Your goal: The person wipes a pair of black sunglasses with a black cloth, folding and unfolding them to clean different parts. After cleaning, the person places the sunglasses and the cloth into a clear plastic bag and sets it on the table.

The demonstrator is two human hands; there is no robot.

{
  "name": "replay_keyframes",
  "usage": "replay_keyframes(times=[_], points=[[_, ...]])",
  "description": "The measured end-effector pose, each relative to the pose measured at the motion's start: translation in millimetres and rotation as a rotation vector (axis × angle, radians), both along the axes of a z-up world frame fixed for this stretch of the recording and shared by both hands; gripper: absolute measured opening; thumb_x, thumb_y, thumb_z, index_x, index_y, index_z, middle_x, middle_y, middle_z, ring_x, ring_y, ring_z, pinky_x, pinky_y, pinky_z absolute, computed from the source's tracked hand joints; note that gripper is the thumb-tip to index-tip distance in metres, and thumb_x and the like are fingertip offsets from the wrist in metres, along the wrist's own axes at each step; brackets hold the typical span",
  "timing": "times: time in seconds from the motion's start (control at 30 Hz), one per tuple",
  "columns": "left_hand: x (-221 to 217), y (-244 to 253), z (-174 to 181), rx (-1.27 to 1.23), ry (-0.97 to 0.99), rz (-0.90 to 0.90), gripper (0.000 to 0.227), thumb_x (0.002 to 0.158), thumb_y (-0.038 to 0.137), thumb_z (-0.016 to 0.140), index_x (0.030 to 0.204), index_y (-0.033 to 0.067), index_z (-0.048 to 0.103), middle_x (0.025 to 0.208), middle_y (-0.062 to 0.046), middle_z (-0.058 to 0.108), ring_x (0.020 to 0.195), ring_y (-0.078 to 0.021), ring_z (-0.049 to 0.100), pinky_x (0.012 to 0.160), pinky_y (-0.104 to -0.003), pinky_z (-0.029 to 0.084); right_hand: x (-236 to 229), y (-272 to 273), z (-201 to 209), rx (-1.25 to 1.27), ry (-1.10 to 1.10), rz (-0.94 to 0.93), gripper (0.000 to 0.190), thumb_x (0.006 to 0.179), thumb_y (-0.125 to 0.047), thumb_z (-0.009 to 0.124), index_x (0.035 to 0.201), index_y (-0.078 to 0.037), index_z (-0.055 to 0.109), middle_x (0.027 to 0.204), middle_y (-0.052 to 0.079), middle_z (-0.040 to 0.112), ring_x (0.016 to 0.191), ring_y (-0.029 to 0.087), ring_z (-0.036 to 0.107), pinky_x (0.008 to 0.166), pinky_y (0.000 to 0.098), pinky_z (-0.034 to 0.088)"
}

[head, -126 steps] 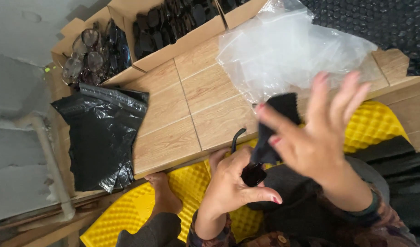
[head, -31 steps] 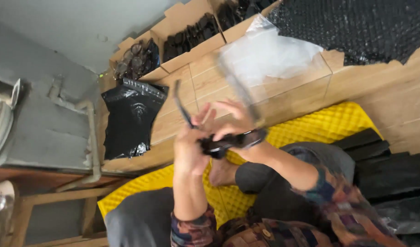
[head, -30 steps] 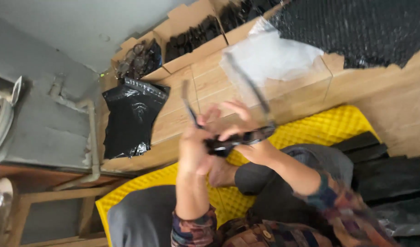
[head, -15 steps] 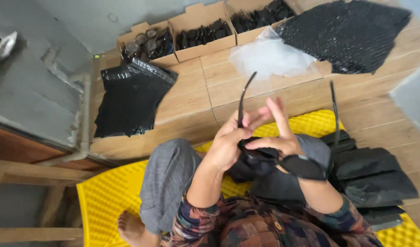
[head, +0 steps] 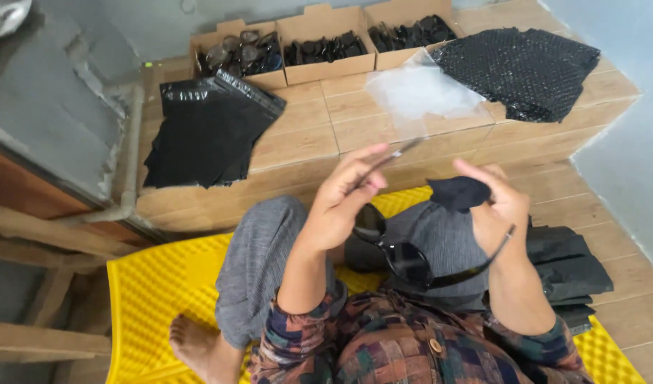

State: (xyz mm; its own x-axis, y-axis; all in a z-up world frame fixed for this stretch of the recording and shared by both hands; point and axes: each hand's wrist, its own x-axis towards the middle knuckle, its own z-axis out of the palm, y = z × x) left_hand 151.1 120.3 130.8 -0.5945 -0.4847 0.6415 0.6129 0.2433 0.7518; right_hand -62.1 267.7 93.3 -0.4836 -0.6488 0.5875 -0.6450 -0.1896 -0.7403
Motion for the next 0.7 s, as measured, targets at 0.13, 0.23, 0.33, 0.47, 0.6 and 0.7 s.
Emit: replay_keyframes(times=[0.13, 0.23, 0.33, 0.47, 0.6, 0.7], points=[[-2, 6, -1, 0.009, 0.017, -0.092, 0.023, 0.100, 0.003, 0.062, 0.121, -0.0053, 0.070, 0.151, -0.021, 0.051, 0.141, -0.0359, 0.052, 0.116, -0.052, 0.043, 18, -3, 8, -0.095, -0.251, 0.123, 0.040, 0.091, 0.002, 0.075, 0.122, -0.007, 0.052, 0.091, 0.007, 0.070, 0.079, 0.013, 0.066, 0.075, 0.0268, 0.051], [-4, 8, -1, 0.058, 0.039, -0.140, 0.027, 0.101, 0.010, 0.066, 0.123, -0.0041, 0.071, 0.148, -0.022, 0.053, 0.138, -0.0346, 0.055, 0.118, -0.051, 0.044, 9, -15, -17, -0.086, -0.314, 0.247, 0.048, 0.082, 0.001, 0.081, 0.110, -0.010, 0.043, 0.088, 0.004, 0.070, 0.075, 0.011, 0.065, 0.072, 0.0252, 0.051], [-7, 9, -2, 0.201, 0.039, -0.206, 0.030, 0.102, 0.016, 0.066, 0.124, -0.0048, 0.071, 0.146, -0.021, 0.055, 0.134, -0.0295, 0.058, 0.115, -0.048, 0.046, 29, -29, -17, -0.066, -0.079, 0.260, 0.039, 0.072, -0.012, 0.091, 0.096, -0.014, 0.060, 0.084, 0.001, 0.073, 0.076, 0.014, 0.069, 0.073, 0.0293, 0.054], [-17, 0, -10, 0.356, 0.081, -0.255, 0.032, 0.099, 0.013, 0.069, 0.122, -0.0098, 0.070, 0.140, -0.022, 0.059, 0.127, -0.0289, 0.062, 0.110, -0.048, 0.052, 57, -64, 4, -0.294, 0.645, 0.038, 0.004, 0.087, -0.028, 0.084, 0.089, -0.026, 0.081, 0.101, -0.002, 0.073, 0.087, 0.024, 0.067, 0.082, 0.0372, 0.054], [-12, -15, -8, 0.406, 0.082, -0.230, 0.035, 0.098, 0.015, 0.070, 0.122, -0.0097, 0.069, 0.140, -0.023, 0.060, 0.127, -0.0306, 0.063, 0.109, -0.046, 0.053, 58, -62, 9, -0.249, 0.707, 0.207, 0.021, 0.098, -0.044, 0.063, 0.105, -0.033, 0.080, 0.134, 0.014, 0.060, 0.120, 0.040, 0.058, 0.100, 0.0499, 0.046], [-19, -27, -24, 0.462, 0.090, -0.247, 0.033, 0.096, 0.013, 0.072, 0.119, -0.0101, 0.070, 0.140, -0.024, 0.061, 0.126, -0.0322, 0.064, 0.107, -0.045, 0.054, 50, -72, 6, -0.206, 0.808, 0.250, 0.035, 0.105, -0.053, 0.046, 0.116, -0.038, 0.076, 0.143, 0.017, 0.053, 0.129, 0.044, 0.049, 0.107, 0.0555, 0.038]])
